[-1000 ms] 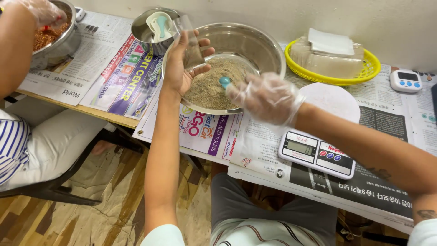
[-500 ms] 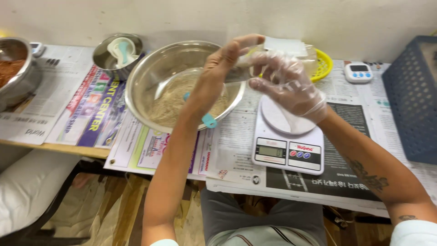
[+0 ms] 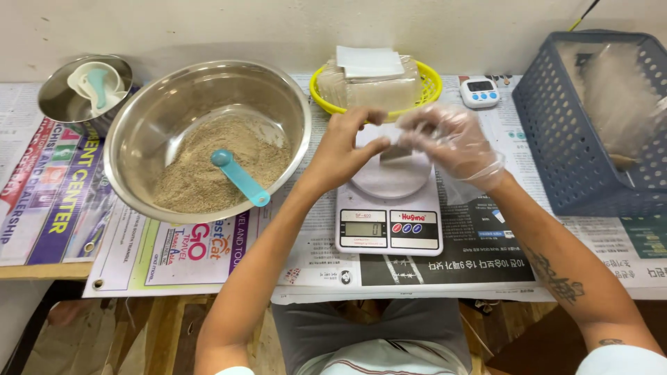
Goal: Packaging and weighing powder into small plastic bags using a scoop and digital scale
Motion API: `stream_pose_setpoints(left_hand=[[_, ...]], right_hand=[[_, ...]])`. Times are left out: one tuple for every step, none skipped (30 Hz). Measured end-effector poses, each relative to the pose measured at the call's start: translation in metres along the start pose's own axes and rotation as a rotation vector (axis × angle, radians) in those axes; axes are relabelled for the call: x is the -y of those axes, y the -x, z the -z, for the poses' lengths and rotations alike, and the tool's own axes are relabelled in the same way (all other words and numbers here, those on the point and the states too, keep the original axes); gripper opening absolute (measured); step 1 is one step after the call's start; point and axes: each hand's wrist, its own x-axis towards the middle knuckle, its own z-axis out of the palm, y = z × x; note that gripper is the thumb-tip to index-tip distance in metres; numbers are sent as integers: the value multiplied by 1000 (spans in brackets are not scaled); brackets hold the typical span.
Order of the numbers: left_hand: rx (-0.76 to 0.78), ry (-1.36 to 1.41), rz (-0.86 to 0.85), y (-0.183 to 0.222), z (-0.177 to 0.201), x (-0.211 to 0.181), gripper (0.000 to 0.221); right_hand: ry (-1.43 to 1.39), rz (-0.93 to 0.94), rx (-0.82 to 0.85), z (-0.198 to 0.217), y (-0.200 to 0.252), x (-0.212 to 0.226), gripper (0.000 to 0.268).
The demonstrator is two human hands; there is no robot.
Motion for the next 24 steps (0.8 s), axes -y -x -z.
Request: stream_pose_setpoints(left_hand=[[74,-125,23,4,2,1,42],[149,-250,45,8,4,1,40],[148,-247,45,8,1,5,40],[187,-316,68,9,-2,8,38],[226,-386,91,9,-5,11,36],[227,-385,89,7,-5,12,36],[184,-386,53,6,-5,12,28],[141,-387,17,5,-6,13,22],[147,-385,14,3,-6,14,22],[122,-405,12,1,-7,14,19],[94,-427,10,-1,-5,15,17],[98,-427,7,-2,-6,16,17],[83,-418,-8,-3,-6,17,15],[68,-408,-23,-5,-6,18,13],[72,-408,-27,-6,-7,18,13],[78,-405,-40,-7,-7,18,13],[85,-400,-53,-8,-8,17,14],[92,-399,-56,-8,-9,13,14],[79,-365,-76,-9,-9,9,18],[66,-330,-96,-11,-9,6,23],[69,-328,-97,-12,-10,6,23],[43,-312,-123,-12,-10,6,19],[16,-296,-147,-12,-11,7,17],[18,-293,-147,-11,-11,7,17]], right_hand=[[24,-84,64,2,5,-10,13],[47,-169,127,3,9,-19,14],[50,-170,127,2,8,-17,14],[77,-217,145,2,6,-14,14],[102,-264,160,1,4,-11,14],[104,-264,159,3,1,-11,14],[82,-257,135,4,0,-12,11],[61,-250,111,6,-1,-12,9],[61,-254,106,4,-1,-9,9],[32,-227,84,1,-1,-6,9],[1,-197,64,-1,-2,-3,10],[1,-198,60,-3,1,-2,10],[-42,-164,76,-5,2,-1,11],[-85,-129,91,-6,4,0,13],[-85,-130,86,-9,5,-3,13],[-36,-50,57,-12,7,-5,11],[13,27,28,-14,9,-8,15],[14,24,22,-12,9,-13,15],[34,47,23,-9,7,-17,13],[55,69,24,-6,5,-22,15],[56,66,21,-6,5,-19,15],[36,12,9,-5,6,-16,17],[15,-42,-1,-4,6,-13,19],[16,-45,-2,-6,8,-20,19]])
